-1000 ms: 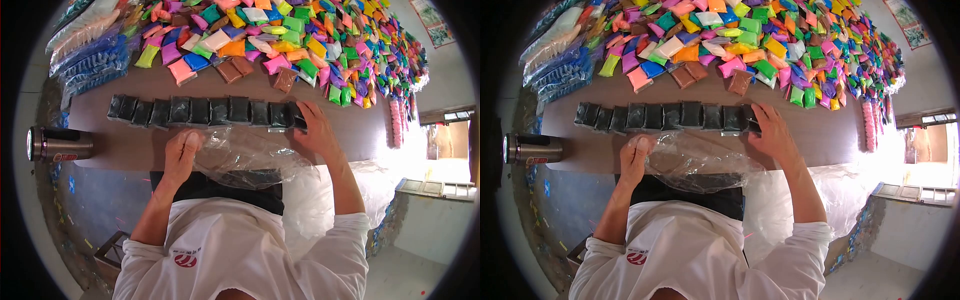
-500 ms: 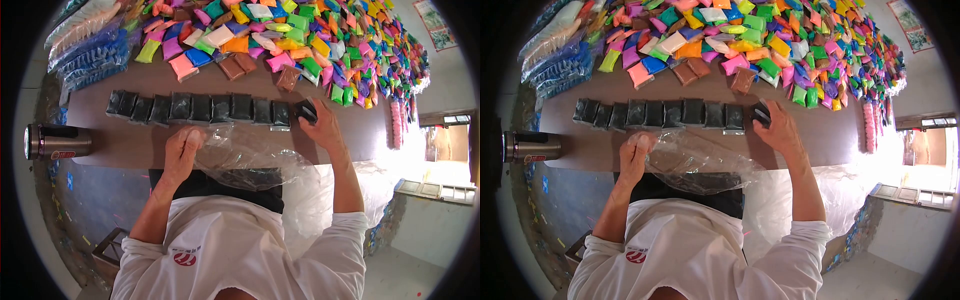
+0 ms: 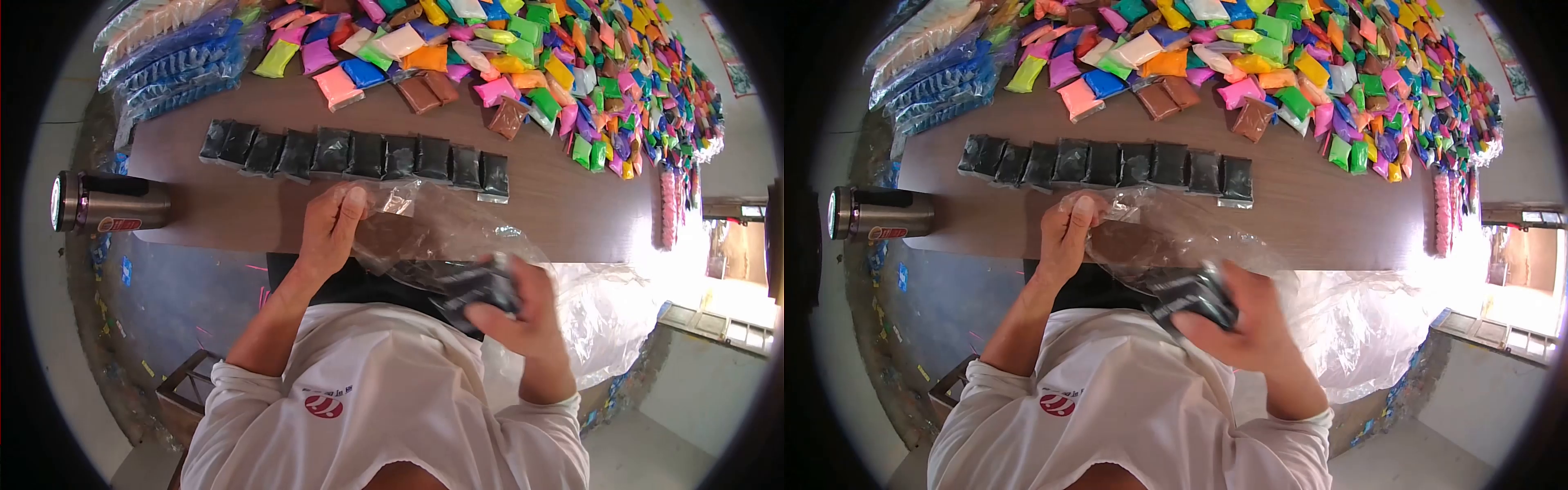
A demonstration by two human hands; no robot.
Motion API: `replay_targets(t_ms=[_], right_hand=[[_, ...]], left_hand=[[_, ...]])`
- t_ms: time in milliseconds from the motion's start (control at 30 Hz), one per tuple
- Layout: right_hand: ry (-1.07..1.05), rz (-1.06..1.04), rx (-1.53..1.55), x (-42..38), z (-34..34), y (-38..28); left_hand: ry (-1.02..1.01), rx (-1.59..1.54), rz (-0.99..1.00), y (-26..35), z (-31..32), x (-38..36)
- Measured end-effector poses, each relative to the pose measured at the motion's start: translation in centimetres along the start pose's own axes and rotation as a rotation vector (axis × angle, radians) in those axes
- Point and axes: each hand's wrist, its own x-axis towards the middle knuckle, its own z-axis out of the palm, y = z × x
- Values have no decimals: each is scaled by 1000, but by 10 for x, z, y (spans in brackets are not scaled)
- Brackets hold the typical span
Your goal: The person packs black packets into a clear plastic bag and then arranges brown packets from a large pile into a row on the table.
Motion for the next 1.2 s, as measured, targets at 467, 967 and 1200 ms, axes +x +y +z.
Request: replay_targets(t_ms=[467, 967, 1200], right_hand=[[305, 56, -691, 60, 117, 39], [-164, 51, -464, 66, 90, 32], [-201, 197, -210, 63, 89, 17]], left_hand=[[24, -74, 4, -6, -3, -3], [36, -99, -16, 0, -5, 0], [70, -136, -57, 1, -3, 0]])
